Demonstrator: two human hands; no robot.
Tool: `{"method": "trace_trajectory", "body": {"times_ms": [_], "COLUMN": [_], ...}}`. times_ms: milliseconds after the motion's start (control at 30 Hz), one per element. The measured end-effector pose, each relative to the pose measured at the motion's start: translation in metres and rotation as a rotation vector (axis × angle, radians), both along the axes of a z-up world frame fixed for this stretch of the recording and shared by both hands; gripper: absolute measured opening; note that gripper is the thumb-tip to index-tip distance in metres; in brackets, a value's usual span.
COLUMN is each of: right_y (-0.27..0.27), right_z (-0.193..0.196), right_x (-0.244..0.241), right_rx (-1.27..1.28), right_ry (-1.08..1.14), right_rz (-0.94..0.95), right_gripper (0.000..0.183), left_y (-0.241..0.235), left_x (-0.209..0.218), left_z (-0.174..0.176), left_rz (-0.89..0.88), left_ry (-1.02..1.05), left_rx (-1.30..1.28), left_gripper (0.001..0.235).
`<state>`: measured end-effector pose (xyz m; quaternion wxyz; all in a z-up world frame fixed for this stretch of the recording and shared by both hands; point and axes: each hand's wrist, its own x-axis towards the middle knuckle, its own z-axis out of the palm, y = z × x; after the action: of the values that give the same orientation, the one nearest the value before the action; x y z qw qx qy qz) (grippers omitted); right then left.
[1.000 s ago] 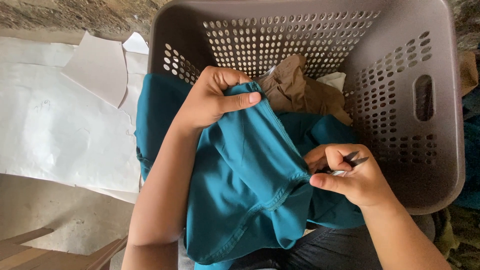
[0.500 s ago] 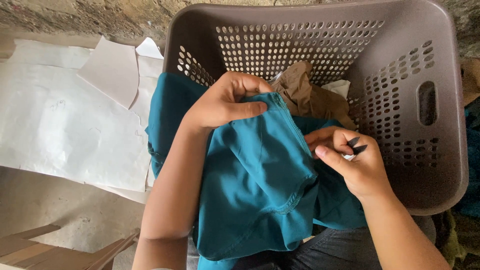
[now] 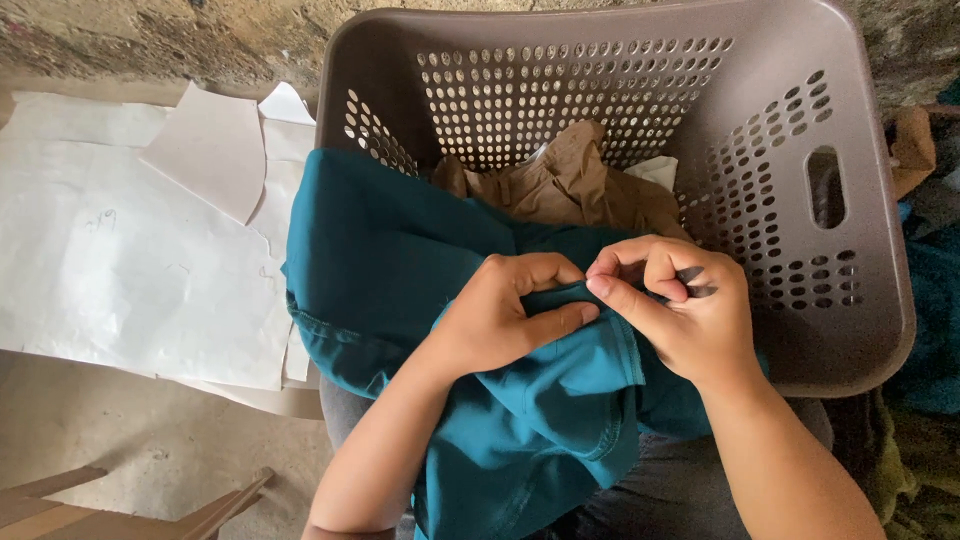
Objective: The person uses a seam ripper to cut and remove loose threads from the seams of a teal garment. They hold the fabric with one hand and carefully manipulate the tool with the other to clear the stitching lines.
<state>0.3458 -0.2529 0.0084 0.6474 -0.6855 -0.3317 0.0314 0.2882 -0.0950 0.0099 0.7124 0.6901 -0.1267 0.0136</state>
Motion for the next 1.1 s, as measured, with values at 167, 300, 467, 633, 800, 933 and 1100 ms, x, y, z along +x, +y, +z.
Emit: {"method": "trace_trajectory", "body": {"times_ms": [167,300,467,633,800,933,1100], "right_y": [0.003,0.003,0.006,0.005,-0.008,-0.005,-0.003], "right_z": [-0.014,-0.008,0.010,0.024,0.005,-0.014,-0.014], "right_x": [-0.003,-0.010,-0.025,-0.035,-0.024,-0.017,-0.017], "right_rx": [0.084,0.062,0.011,-0.272,-0.269,0.019,0.000], "right_ry": [0.299,0.393,0.214,-0.114,0.159,0.650,0.682], "right_rz": [0.065,0.015,-0.148,-0.101,-0.034,0.238,0.233], "right_gripper": [0.050,0.044,0.036,0.044,0.042,0.039,0.038], "left_y": [-0.009,-0.006,-0.002,-0.001,0.001,0.002,0.006], "left_x": [-0.014,-0.021,-0.025,-0.026,-0.023,-0.023,-0.027], "left_z": [-0.018,-0.017,-0.012,-0.019,-0.026,-0.029,-0.017], "left_rz": [0.123,0.126,0.114,0.104,0.035,-0.052,0.002], "left_ry": [0.050,0.036,0.059,0.084,0.132,0.105,-0.055], "left_rx": [-0.219,-0.193,-0.122,-0.268,-0.399,-0.478,-0.266], "left_gripper": [0.011,0.009,0.013,0.013,0.008,0.008,0.027]}}
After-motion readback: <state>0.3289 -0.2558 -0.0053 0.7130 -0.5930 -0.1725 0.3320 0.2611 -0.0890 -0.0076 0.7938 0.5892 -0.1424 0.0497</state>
